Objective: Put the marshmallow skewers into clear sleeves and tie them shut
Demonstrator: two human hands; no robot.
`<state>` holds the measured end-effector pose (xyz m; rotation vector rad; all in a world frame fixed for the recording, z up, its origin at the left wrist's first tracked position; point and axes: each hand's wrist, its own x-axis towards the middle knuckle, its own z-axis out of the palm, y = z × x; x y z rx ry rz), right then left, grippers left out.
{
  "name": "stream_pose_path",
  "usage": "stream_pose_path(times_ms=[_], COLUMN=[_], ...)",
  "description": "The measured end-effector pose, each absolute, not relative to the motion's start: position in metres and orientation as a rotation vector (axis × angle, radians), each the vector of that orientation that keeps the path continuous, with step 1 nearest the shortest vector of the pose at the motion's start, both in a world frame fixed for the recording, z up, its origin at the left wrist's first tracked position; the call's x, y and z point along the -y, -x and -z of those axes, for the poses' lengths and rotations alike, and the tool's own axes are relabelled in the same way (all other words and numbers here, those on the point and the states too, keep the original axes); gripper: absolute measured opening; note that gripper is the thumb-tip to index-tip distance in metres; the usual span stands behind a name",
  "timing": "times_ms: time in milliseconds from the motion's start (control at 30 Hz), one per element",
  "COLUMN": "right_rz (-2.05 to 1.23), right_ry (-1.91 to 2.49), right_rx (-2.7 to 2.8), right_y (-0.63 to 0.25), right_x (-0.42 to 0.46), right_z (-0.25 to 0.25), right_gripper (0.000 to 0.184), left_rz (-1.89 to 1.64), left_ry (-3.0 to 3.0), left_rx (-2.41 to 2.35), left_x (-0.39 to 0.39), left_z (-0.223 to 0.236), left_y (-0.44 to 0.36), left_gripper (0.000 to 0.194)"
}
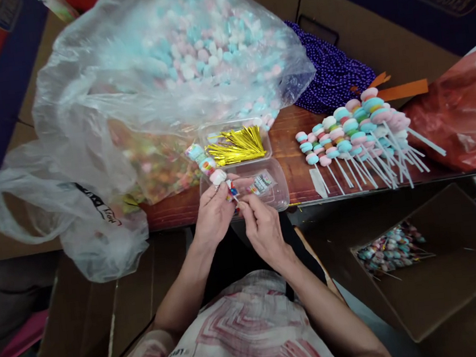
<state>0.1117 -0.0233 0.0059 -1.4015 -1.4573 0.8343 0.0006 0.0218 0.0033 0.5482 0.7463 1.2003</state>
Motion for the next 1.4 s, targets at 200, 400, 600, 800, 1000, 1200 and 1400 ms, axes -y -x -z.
stream_pose_path(times_ms=[200, 400, 600, 800, 1000, 1200, 1400], right_rz=[-1.343, -1.512, -0.353, -0.093, -0.012, -0.025, -0.040], right_ry=[1.232, 1.238, 1.579, 1.698, 1.714, 1.741, 1.733], right_rx=[1.113, 1.742, 2.054, 2.275, 2.289, 2.381, 2.428], right_y=[-0.097, -0.106, -0.126, -0.132, -0.136, -0.134, -0.135], right_x=[-0.003, -0.033, -0.092, -0.133, -0.129, -0.132, -0.138], right_z=[-0.014, -0.032, -0.020, 0.004, 0.004, 0.002, 0.003], right_gripper=[0.046, 0.035, 0.024, 0.027, 0.031, 0.026, 0.031], left_rz=[-1.181, -1.304, -1.417, -1.248, -1.287, -1.316, -1.324], left_ry=[-0.685, -0.630, -0.446, -0.399, -0.342, -0.382, -0.360], left_rx=[-0.730, -0.673, -0.796, -0.760, -0.807, -0.847, -0.847], left_x=[-0.017, -0.024, -0.034, -0.033, -0.038, -0.041, -0.042], left_z=[-0.009, -0.015, -0.005, -0.004, -0.003, -0.003, -0.001], left_y=[0.017, 0.037, 0.039, 0.037, 0.033, 0.028, 0.025], left_gripper=[0.038, 0.039, 0.023, 0.019, 0.030, 0.022, 0.022])
